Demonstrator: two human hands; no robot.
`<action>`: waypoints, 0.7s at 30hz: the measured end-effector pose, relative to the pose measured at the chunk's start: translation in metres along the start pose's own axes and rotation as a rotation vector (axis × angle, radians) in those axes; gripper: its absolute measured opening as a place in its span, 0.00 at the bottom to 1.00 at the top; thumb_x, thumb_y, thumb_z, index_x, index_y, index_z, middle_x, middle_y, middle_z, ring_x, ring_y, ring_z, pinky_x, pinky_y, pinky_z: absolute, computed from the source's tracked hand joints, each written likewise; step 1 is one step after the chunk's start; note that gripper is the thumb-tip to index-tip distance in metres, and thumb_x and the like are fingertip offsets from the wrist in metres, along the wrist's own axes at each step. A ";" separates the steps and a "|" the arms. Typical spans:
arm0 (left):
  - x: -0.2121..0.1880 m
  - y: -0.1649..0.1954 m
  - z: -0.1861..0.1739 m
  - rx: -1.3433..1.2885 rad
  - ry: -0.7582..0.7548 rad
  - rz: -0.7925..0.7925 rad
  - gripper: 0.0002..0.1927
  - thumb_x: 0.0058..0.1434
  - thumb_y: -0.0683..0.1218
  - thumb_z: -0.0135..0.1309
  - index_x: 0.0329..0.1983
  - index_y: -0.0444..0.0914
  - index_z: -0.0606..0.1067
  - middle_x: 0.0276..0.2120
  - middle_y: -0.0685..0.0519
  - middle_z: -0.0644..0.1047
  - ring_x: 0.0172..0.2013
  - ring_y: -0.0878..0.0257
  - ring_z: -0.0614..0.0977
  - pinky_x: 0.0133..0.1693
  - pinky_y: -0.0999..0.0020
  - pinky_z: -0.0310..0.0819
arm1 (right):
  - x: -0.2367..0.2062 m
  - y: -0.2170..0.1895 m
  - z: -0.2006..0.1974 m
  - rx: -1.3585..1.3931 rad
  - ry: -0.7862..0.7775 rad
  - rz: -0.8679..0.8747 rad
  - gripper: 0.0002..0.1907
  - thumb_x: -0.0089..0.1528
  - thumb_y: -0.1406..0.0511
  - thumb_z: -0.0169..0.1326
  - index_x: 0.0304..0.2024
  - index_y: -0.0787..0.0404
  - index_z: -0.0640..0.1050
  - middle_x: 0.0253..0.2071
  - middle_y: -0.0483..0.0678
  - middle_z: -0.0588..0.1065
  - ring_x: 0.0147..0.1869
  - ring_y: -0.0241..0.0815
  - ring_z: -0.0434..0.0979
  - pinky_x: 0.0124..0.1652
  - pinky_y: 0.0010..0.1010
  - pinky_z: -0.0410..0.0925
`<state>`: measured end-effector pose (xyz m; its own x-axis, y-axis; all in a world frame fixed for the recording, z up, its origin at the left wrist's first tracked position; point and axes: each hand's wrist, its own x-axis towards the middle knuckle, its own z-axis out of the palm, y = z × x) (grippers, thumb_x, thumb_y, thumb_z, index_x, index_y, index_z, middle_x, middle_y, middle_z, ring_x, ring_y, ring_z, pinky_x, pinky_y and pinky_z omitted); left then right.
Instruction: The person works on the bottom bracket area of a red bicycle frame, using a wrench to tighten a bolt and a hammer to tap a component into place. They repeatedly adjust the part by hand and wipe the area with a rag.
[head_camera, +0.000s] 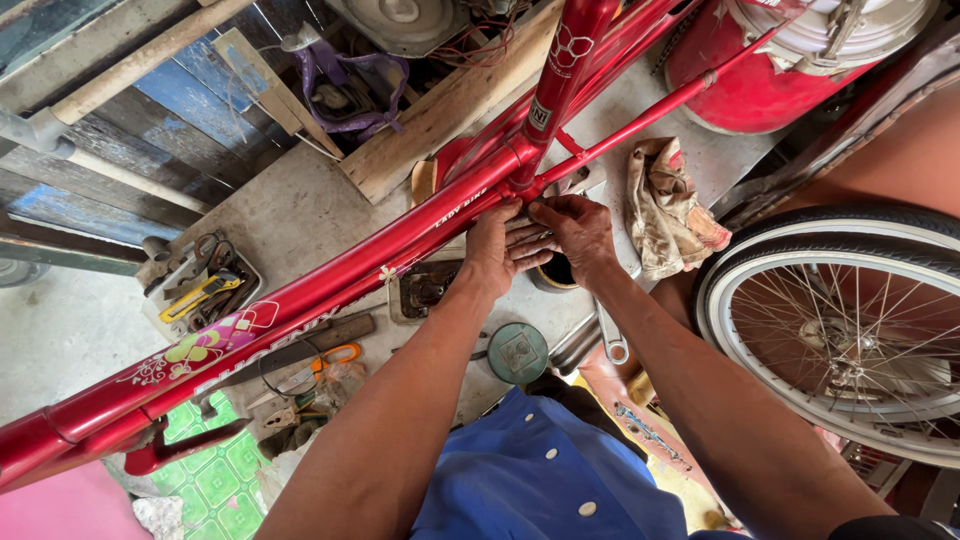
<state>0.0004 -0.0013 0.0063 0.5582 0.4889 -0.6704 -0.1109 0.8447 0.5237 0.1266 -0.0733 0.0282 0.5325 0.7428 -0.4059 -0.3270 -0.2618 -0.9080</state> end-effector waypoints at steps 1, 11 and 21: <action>0.000 -0.001 0.000 -0.003 -0.005 0.004 0.22 0.62 0.59 0.52 0.46 0.37 0.76 0.42 0.44 0.83 0.41 0.51 0.86 0.47 0.50 0.82 | -0.001 -0.001 0.001 -0.019 0.008 -0.013 0.14 0.56 0.66 0.67 0.40 0.70 0.81 0.32 0.49 0.80 0.32 0.36 0.79 0.32 0.28 0.73; 0.007 -0.004 -0.002 -0.064 0.038 0.003 0.25 0.59 0.58 0.57 0.48 0.34 0.73 0.43 0.42 0.79 0.44 0.49 0.84 0.49 0.46 0.83 | -0.005 0.002 0.003 -0.279 0.039 -0.267 0.18 0.52 0.68 0.69 0.41 0.67 0.78 0.37 0.49 0.82 0.38 0.36 0.82 0.39 0.28 0.76; 0.005 -0.003 -0.003 -0.041 -0.011 0.031 0.23 0.60 0.58 0.55 0.45 0.35 0.74 0.41 0.42 0.80 0.43 0.51 0.84 0.47 0.47 0.83 | -0.002 0.006 0.003 -0.273 0.117 -0.174 0.20 0.51 0.65 0.72 0.41 0.68 0.78 0.36 0.49 0.81 0.37 0.37 0.79 0.39 0.29 0.74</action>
<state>0.0016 -0.0005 -0.0003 0.5629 0.5130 -0.6480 -0.1617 0.8373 0.5224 0.1206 -0.0747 0.0236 0.6529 0.7194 -0.2369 -0.0107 -0.3039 -0.9526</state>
